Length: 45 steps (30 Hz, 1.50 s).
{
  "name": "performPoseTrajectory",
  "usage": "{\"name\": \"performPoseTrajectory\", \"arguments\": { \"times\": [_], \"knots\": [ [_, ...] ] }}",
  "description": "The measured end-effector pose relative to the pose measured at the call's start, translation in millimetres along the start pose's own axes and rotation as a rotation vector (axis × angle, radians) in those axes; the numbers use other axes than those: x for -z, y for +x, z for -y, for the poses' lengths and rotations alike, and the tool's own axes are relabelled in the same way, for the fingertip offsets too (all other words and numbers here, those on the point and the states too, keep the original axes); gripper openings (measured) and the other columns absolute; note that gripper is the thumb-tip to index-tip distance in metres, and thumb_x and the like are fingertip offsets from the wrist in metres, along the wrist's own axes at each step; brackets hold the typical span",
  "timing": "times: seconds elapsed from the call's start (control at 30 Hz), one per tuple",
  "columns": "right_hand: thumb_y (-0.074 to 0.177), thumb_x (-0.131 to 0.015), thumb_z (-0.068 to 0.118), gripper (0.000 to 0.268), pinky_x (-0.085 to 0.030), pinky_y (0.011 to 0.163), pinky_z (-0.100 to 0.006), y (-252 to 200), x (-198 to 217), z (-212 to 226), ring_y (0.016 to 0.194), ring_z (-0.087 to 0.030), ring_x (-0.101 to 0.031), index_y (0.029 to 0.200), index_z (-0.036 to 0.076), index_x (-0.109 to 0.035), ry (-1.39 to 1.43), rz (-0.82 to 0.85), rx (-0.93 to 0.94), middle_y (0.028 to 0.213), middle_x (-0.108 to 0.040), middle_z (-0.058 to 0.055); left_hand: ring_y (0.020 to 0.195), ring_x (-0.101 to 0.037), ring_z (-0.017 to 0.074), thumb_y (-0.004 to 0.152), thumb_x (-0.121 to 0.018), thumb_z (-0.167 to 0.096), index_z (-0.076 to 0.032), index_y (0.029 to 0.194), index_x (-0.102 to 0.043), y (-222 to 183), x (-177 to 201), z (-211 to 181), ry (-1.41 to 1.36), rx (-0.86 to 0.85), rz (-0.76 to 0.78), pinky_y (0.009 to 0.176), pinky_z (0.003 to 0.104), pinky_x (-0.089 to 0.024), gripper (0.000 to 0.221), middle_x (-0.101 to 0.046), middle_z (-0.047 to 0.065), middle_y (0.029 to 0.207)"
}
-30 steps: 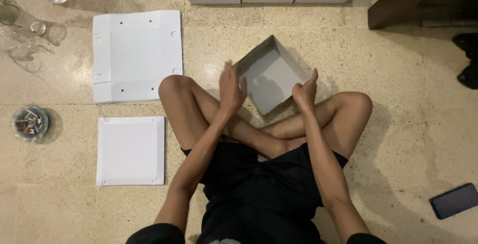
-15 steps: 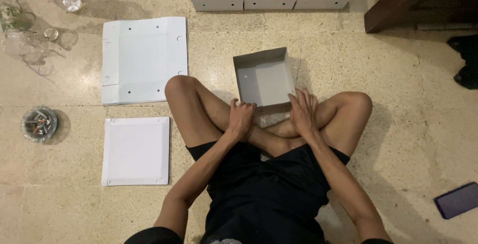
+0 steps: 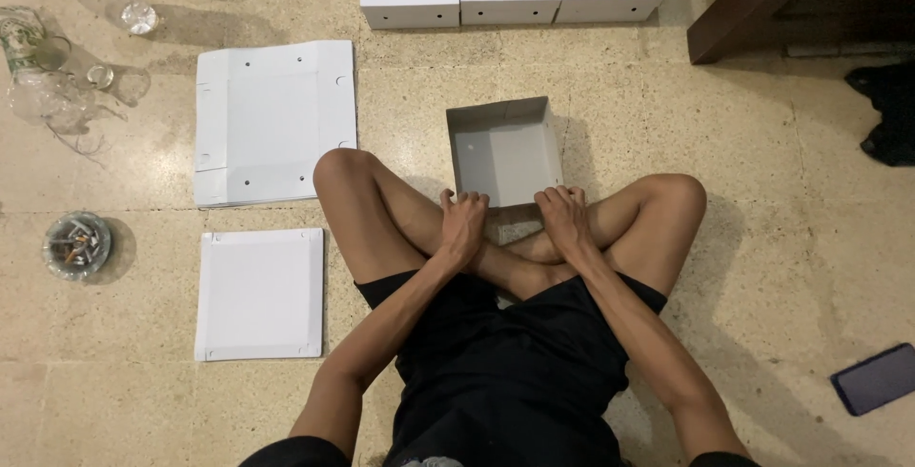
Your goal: Assembling cardboard boxes by folding pre-scored templates and tucking in flaps.
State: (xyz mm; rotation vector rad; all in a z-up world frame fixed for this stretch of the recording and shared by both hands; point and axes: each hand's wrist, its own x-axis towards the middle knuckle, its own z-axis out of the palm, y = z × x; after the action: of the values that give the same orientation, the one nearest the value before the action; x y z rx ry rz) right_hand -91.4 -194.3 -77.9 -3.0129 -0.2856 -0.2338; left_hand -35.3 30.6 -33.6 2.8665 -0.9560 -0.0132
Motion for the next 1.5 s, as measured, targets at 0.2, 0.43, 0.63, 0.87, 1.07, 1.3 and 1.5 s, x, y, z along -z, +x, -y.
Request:
{"name": "performPoseTrajectory", "arguments": {
  "times": [0.2,0.43,0.63,0.87,1.07,1.3,1.5],
  "knots": [
    [0.096,-0.052,0.009,0.008,-0.046,0.077,-0.042,-2,19,7,0.081,-0.022,-0.058,0.096,0.013,-0.059,0.073,-0.023,0.022,0.084,-0.051,-0.002,0.076,-0.066,0.0215,0.089,-0.061,-0.002,-0.011,0.089,-0.070,2,-5,-3,0.018,0.019,-0.008,0.088,0.049,-0.040,0.013,-0.067,0.004,0.078],
    [0.099,-0.050,0.008,0.014,-0.046,0.078,-0.042,-2,40,17,0.078,-0.024,-0.060,0.093,0.011,-0.062,0.184,-0.081,-0.005,0.078,-0.054,-0.004,0.070,-0.067,0.0218,0.090,-0.062,-0.005,-0.014,0.087,-0.063,-2,-18,11,-0.067,-0.016,-0.071,0.089,0.047,-0.039,0.009,-0.066,0.004,0.073],
    [0.099,-0.049,0.008,0.014,-0.046,0.078,-0.040,-3,31,17,0.077,-0.023,-0.058,0.092,0.011,-0.062,0.142,-0.081,-0.036,0.079,-0.053,-0.004,0.138,-0.049,0.0253,0.095,-0.067,-0.020,-0.009,0.137,-0.053,-52,23,53,-0.009,-0.176,-0.308,0.113,0.060,-0.025,0.045,-0.058,0.016,0.143],
    [0.095,-0.050,0.003,0.015,-0.047,0.083,-0.039,-5,33,21,0.083,-0.023,-0.058,0.100,0.011,-0.062,0.155,-0.020,-0.024,0.086,-0.054,-0.004,0.144,-0.036,0.0276,0.104,-0.043,-0.037,-0.014,0.144,-0.055,-74,125,130,0.152,0.320,-0.180,0.122,0.054,-0.010,0.048,-0.048,0.010,0.151],
    [0.091,-0.055,0.002,0.015,-0.047,0.084,-0.040,-1,26,16,0.085,-0.025,-0.059,0.102,0.009,-0.062,0.155,-0.006,-0.016,0.088,-0.054,-0.006,0.109,-0.028,0.0231,0.097,-0.054,-0.018,-0.003,0.119,-0.051,-64,88,94,-0.643,0.720,-0.451,0.090,0.041,-0.022,0.027,-0.039,0.010,0.122],
    [0.088,-0.063,0.005,0.015,-0.048,0.084,-0.041,-1,22,17,0.086,-0.024,-0.060,0.102,0.011,-0.062,0.113,0.014,-0.027,0.088,-0.053,-0.003,0.135,-0.052,0.0159,0.086,-0.074,-0.029,-0.026,0.131,-0.064,-12,-1,29,-0.039,-0.097,-0.052,0.126,0.059,-0.005,0.046,-0.067,-0.002,0.130],
    [0.090,-0.060,0.004,0.013,-0.045,0.082,-0.040,0,28,19,0.094,-0.026,-0.059,0.100,0.011,-0.063,0.090,-0.001,-0.020,0.086,-0.055,-0.004,0.095,-0.074,0.0179,0.093,-0.068,-0.018,-0.021,0.103,-0.074,6,-7,38,-0.097,-0.044,0.090,0.120,0.062,-0.023,0.012,-0.076,-0.001,0.093]
  ]
}}
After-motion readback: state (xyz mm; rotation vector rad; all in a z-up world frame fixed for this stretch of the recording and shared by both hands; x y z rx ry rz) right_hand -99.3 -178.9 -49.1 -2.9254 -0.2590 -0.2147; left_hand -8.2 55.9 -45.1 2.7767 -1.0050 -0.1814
